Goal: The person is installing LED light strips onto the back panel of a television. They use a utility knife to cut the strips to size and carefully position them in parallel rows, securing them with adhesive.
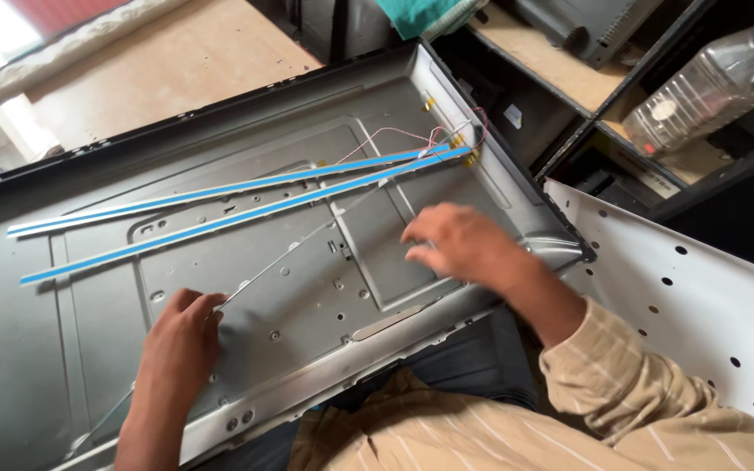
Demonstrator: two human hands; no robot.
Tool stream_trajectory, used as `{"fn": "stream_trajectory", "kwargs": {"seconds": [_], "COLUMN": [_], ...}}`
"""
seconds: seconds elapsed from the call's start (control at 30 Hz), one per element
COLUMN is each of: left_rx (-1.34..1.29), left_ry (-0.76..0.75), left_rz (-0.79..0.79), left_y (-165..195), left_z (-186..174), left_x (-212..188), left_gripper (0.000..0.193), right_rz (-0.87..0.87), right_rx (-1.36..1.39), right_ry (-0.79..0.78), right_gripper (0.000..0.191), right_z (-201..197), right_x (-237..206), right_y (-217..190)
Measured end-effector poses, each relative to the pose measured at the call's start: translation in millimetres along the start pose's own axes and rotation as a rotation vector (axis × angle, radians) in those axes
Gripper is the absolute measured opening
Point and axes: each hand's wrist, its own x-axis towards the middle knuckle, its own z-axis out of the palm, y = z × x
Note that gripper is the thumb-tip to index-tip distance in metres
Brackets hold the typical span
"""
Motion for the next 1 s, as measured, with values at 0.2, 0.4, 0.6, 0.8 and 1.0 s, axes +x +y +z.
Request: {"fn": "stream_trajectory", "kwargs": {"seconds": [0.2, 0.4, 0.6, 0.8, 1.0], "left_rx": [-0.153, -0.064, -0.016, 0.18, 0.195], "left_ry": [0.104, -0.096, -0.198, -0.229, -0.086], "left_rz": [0.089, 0.042, 0.077, 0.165, 0.179], "left_y": [-23, -85, -107, -97, -76], "left_z": [-39, -23, -27, -51, -44], "left_x": [-26, -49, -45, -22, 45], "left_gripper": [0.032, 0.039, 0.043, 0.041, 0.041], "right_rz": [0.253, 0.564, 0.55, 0.314, 0.208], "right_rx": [0.09, 0.145, 0.103, 0.032, -0.192], "right_ry": [0.243, 0.272, 0.268, 0.165, -0.033], "right_gripper": [0.024, 0.023, 0.023, 0.024, 0.031], "right_z": [-89, -89, -75, -61, -43], "right_x": [-15, -50, -55, -32, -8], "right_y": [1, -13, 3, 52, 76]}}
